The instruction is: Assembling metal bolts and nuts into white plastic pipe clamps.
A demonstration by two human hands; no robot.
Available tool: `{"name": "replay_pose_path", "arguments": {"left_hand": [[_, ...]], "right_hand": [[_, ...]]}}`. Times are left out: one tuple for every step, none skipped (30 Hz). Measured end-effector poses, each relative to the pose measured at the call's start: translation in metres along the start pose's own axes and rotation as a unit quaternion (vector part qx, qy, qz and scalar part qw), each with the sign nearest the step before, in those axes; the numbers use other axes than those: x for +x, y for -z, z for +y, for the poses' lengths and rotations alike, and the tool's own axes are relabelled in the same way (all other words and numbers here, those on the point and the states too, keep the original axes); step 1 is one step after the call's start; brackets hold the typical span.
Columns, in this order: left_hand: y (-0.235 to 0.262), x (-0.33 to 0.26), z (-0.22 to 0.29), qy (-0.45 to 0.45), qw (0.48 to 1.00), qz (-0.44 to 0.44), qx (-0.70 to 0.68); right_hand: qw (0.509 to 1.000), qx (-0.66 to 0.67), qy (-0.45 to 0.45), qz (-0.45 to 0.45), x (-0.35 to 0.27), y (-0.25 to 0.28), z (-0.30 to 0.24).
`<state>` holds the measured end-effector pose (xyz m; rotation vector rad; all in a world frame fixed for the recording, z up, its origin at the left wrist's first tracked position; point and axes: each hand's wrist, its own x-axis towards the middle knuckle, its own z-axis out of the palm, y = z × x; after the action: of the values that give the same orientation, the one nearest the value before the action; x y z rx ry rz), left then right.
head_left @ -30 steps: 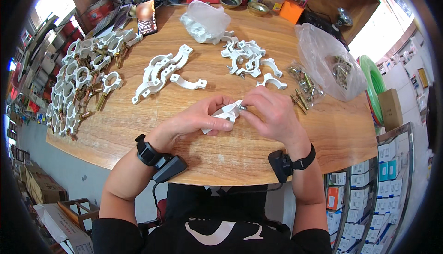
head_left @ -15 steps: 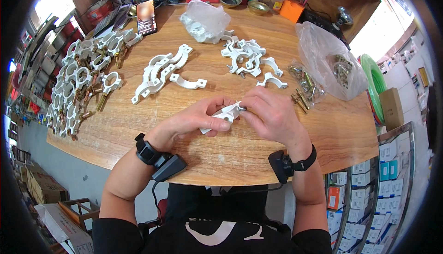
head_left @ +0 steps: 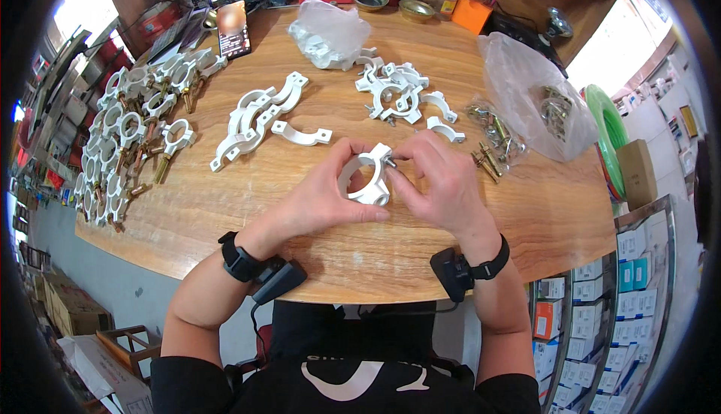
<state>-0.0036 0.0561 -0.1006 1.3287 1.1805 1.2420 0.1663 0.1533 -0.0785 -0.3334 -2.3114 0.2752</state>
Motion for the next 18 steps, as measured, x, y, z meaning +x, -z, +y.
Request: {"name": "replay_pose_path", "arguments": {"left_hand": [[-0.001, -0.001, 0.001, -0.004, 1.000, 0.014, 0.019], [-0.002, -0.002, 0.003, -0.009, 0.999, 0.018, 0.041], [-0.003, -0.003, 0.005, -0.010, 0.997, 0.024, 0.067], [-0.003, -0.004, 0.006, -0.010, 0.995, 0.031, 0.093], [-0.004, -0.005, 0.007, -0.016, 0.994, 0.039, 0.102], [-0.005, -0.005, 0.008, -0.022, 0.992, 0.047, 0.112], [-0.006, -0.005, 0.009, -0.039, 0.990, 0.055, 0.121], [-0.007, -0.005, 0.009, -0.033, 0.988, 0.064, 0.139], [-0.008, -0.005, 0.009, -0.038, 0.984, 0.073, 0.157], [-0.008, -0.005, 0.008, -0.037, 0.980, 0.083, 0.176], [-0.009, -0.005, 0.008, -0.048, 0.979, 0.086, 0.180], [-0.009, -0.005, 0.007, -0.052, 0.977, 0.089, 0.185], [-0.009, -0.005, 0.007, -0.056, 0.976, 0.093, 0.191], [-0.009, -0.005, 0.007, -0.067, 0.971, 0.096, 0.209], [-0.009, -0.005, 0.007, -0.077, 0.966, 0.100, 0.228], [-0.009, -0.005, 0.007, -0.078, 0.960, 0.103, 0.247], [-0.009, -0.005, 0.007, -0.085, 0.957, 0.102, 0.257], [-0.009, -0.005, 0.008, -0.084, 0.955, 0.101, 0.267]], "right_hand": [[0.999, 0.022, -0.022, 0.007, -0.001, -0.001, -0.001], [0.999, 0.020, -0.030, 0.019, -0.001, -0.003, -0.002], [0.999, 0.022, -0.040, 0.029, -0.001, -0.005, -0.003], [0.998, 0.024, -0.049, 0.039, -0.001, -0.007, -0.004], [0.997, 0.033, -0.051, 0.054, 0.000, -0.010, -0.005], [0.995, 0.043, -0.053, 0.068, 0.000, -0.012, -0.006], [0.994, 0.050, -0.055, 0.083, 0.000, -0.014, -0.007], [0.992, 0.057, -0.079, 0.074, 0.000, -0.015, -0.008], [0.991, 0.061, -0.103, 0.067, -0.001, -0.016, -0.010], [0.988, 0.069, -0.123, 0.062, -0.002, -0.016, -0.011], [0.986, 0.076, -0.138, 0.062, -0.002, -0.017, -0.012], [0.983, 0.087, -0.149, 0.065, -0.002, -0.018, -0.012], [0.980, 0.099, -0.160, 0.067, -0.003, -0.019, -0.013], [0.977, 0.112, -0.171, 0.068, -0.003, -0.021, -0.013], [0.973, 0.125, -0.182, 0.067, -0.003, -0.022, -0.012], [0.969, 0.138, -0.194, 0.067, -0.004, -0.024, -0.012], [0.969, 0.143, -0.194, 0.060, -0.004, -0.025, -0.011], [0.968, 0.149, -0.194, 0.054, -0.004, -0.026, -0.009]]}}
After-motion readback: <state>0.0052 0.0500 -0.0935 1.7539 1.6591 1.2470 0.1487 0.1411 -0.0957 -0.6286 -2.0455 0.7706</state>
